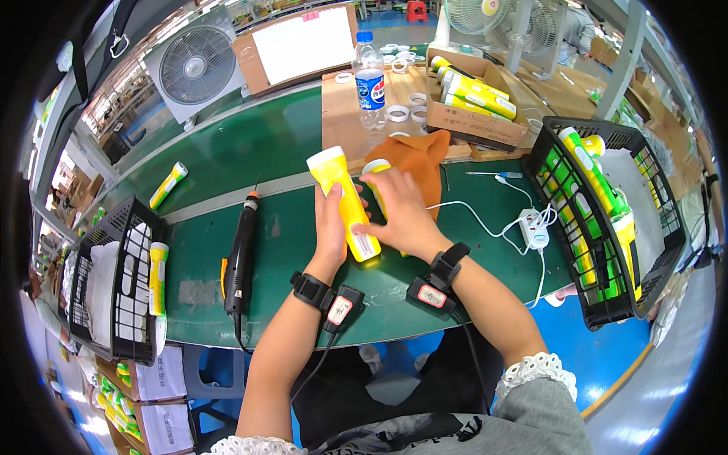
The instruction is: Manually assemble plastic components and apply small detail stickers or parts to flashlight bodies on an assembly line.
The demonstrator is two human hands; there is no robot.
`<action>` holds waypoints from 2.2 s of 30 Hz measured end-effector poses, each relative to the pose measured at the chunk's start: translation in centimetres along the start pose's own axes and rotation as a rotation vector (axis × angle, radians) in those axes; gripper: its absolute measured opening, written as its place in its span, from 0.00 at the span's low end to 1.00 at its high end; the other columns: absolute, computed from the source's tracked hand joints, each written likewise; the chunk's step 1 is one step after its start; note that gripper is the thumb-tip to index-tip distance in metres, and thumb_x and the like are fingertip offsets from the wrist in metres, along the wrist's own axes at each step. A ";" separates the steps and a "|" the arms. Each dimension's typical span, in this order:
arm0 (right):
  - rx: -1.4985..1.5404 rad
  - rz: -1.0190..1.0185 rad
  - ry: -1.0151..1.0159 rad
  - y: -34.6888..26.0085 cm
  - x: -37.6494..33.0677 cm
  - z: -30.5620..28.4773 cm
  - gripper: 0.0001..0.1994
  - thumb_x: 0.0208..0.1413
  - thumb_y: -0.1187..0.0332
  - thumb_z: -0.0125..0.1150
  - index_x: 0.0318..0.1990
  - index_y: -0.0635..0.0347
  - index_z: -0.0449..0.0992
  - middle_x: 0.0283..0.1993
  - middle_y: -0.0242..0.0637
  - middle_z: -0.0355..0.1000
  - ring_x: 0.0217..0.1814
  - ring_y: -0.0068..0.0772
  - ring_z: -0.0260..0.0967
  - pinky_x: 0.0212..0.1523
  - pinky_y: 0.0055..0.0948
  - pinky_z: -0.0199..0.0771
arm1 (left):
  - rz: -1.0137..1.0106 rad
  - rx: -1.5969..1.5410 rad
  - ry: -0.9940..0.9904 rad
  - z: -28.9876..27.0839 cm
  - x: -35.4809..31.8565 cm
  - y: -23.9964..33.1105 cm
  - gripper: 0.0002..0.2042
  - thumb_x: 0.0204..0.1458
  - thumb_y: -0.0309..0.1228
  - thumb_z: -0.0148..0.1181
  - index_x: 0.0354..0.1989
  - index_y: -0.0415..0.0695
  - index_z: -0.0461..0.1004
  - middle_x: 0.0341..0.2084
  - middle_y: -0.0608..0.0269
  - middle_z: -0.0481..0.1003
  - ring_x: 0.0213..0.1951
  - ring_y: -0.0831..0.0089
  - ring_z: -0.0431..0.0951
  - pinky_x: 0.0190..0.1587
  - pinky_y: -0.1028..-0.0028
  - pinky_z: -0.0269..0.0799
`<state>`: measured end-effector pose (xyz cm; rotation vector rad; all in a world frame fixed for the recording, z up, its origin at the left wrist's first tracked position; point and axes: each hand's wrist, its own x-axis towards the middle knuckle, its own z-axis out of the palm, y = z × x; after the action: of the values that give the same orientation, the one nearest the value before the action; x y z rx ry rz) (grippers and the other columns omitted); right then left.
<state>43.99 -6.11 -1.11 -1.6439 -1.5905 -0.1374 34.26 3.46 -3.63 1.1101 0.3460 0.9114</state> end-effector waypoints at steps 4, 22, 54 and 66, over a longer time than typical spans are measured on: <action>-0.179 0.222 0.074 4.2 0.6 -1.8 0.16 0.47 0.66 0.55 0.44 0.54 0.64 0.41 0.41 0.66 0.48 0.45 0.60 0.45 0.41 0.56 | -0.079 0.035 0.000 0.7 -0.3 0.4 0.14 0.57 0.40 0.40 0.44 0.44 0.56 0.30 0.59 0.68 0.26 0.73 0.71 0.27 0.71 0.72; 0.141 0.042 0.170 2.0 0.8 -2.6 0.08 0.47 0.76 0.55 0.36 0.57 0.75 0.28 0.38 0.71 0.30 0.37 0.68 0.31 0.31 0.67 | -0.122 0.265 -0.139 0.7 -0.7 0.4 0.38 0.43 0.22 0.54 0.63 0.44 0.41 0.45 0.56 0.64 0.45 0.68 0.68 0.48 0.72 0.64; -0.368 -0.184 0.085 0.5 0.5 -3.8 0.02 0.44 0.70 0.58 0.27 0.52 0.75 0.22 0.31 0.69 0.31 0.28 0.68 0.56 0.39 0.56 | 0.230 1.027 -0.143 1.6 -2.0 0.7 0.40 0.38 0.26 0.58 0.62 0.38 0.44 0.34 0.48 0.67 0.37 0.56 0.71 0.40 0.66 0.68; -0.158 -0.164 0.149 1.9 0.6 -3.2 0.04 0.44 0.72 0.58 0.30 0.53 0.75 0.22 0.35 0.70 0.28 0.38 0.69 0.57 0.43 0.58 | 0.338 1.088 -0.091 1.4 -1.8 0.2 0.39 0.40 0.24 0.57 0.62 0.40 0.43 0.37 0.48 0.67 0.38 0.54 0.69 0.41 0.65 0.67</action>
<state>47.19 -7.29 0.43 -1.5794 -1.6318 -0.4710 34.05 1.25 -3.20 2.2525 0.6199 0.9665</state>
